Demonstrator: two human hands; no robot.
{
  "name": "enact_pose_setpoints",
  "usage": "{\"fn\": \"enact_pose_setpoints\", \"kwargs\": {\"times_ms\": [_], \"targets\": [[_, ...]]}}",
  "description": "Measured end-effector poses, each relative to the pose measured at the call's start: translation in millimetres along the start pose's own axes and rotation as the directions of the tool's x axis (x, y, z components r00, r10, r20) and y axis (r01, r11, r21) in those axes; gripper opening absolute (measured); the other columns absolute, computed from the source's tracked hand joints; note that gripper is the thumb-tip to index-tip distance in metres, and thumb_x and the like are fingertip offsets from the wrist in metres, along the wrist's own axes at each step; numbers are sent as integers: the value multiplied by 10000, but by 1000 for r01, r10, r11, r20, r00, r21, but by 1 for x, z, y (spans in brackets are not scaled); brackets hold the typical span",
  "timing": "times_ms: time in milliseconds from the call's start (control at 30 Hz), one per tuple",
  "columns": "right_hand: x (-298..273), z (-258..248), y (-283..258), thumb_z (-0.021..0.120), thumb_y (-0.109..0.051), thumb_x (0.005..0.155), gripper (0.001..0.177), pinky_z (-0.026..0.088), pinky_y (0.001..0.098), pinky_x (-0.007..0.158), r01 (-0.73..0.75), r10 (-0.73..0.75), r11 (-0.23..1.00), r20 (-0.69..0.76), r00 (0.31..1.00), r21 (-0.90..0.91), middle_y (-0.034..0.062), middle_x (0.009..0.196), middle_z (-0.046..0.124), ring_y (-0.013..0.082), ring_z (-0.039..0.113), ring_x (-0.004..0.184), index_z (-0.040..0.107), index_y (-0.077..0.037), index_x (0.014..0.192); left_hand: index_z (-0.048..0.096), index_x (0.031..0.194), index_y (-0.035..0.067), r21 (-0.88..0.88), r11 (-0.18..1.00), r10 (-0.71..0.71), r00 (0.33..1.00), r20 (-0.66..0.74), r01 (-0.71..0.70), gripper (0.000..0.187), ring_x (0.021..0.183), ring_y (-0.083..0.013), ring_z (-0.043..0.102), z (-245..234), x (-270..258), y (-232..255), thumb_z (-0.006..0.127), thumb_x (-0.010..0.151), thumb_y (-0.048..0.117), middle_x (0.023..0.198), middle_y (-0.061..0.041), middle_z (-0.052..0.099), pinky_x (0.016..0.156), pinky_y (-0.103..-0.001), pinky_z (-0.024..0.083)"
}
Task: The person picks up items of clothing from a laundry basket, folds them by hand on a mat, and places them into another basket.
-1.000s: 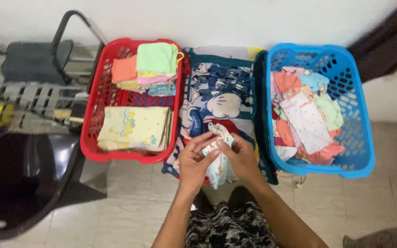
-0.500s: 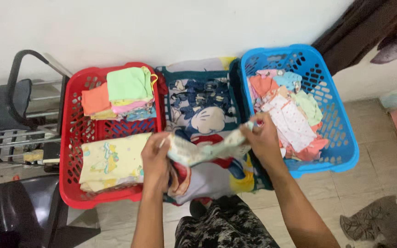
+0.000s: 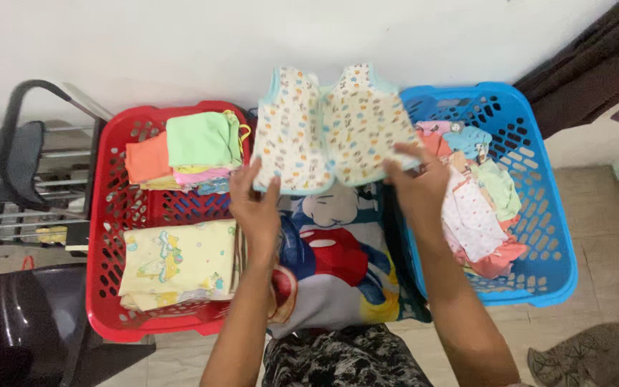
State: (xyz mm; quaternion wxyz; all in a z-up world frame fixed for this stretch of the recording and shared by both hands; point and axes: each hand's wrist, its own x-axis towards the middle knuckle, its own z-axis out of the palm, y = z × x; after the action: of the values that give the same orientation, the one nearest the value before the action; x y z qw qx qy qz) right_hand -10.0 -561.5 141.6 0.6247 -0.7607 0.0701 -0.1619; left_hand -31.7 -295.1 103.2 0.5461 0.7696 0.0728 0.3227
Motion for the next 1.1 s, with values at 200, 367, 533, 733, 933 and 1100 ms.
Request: {"fn": "enact_pose_setpoints", "kwargs": {"times_ms": [200, 367, 533, 733, 933, 1100], "targets": [[-55, 6, 134, 857, -107, 748, 443, 573, 331, 826, 80, -45, 906, 94, 995, -416, 178, 1120, 758, 231, 741, 951, 746, -8, 1165, 717, 1202, 11, 207, 965, -177, 982, 57, 162, 469, 1188, -348, 610, 8, -111, -111, 831, 748, -8, 1222, -188, 672, 1065, -409, 457], [-95, -11, 144, 838, -113, 751, 524, 587, 321, 732, -276, 357, 875, 143, 923, -398, 139, 1067, 781, 210, 765, 760, 687, -25, 1245, 706, 1264, 16, 191, 898, -409, 912, 29, 397, 451, 1232, -349, 600, -12, -154, -97, 770, 819, -16, 1316, -208, 604, 1076, -415, 452], [-93, -41, 99, 806, -116, 786, 520, 594, 338, 679, -462, 558, 818, 274, 784, -343, 137, 1006, 786, 215, 759, 766, 671, -64, 1285, 645, 1326, 49, 307, 849, -493, 854, 164, 431, 529, 1183, -362, 581, -31, -134, -28, 758, 810, 23, 1287, -209, 546, 987, -423, 487], [-74, -32, 83, 869, -186, 767, 531, 530, 386, 884, 182, 111, 855, 514, 851, -486, 195, 1193, 634, 324, 634, 1030, 695, -95, 1261, 528, 1323, 5, 354, 935, -160, 907, 390, 12, 571, 1293, -429, 487, -6, -108, -27, 790, 821, 77, 1376, -294, 486, 1062, -455, 443], [11, 42, 151, 810, -192, 849, 520, 504, 439, 1004, 287, -134, 874, 373, 918, -393, 213, 1226, 636, 383, 620, 1163, 632, -7, 1300, 468, 1408, -89, 319, 944, -181, 941, 286, 85, 646, 1285, -395, 515, 64, -52, -128, 778, 876, 105, 1346, -265, 536, 1113, -478, 428], [46, 85, 217, 834, -166, 828, 514, 577, 348, 748, 17, 24, 947, 122, 992, -322, 157, 1029, 682, 248, 714, 872, 642, -7, 1277, 562, 1300, -78, 86, 958, -286, 932, 221, 273, 495, 986, -213, 706, 89, -24, -176, 754, 894, 131, 1098, -148, 721, 889, -345, 544]]}}
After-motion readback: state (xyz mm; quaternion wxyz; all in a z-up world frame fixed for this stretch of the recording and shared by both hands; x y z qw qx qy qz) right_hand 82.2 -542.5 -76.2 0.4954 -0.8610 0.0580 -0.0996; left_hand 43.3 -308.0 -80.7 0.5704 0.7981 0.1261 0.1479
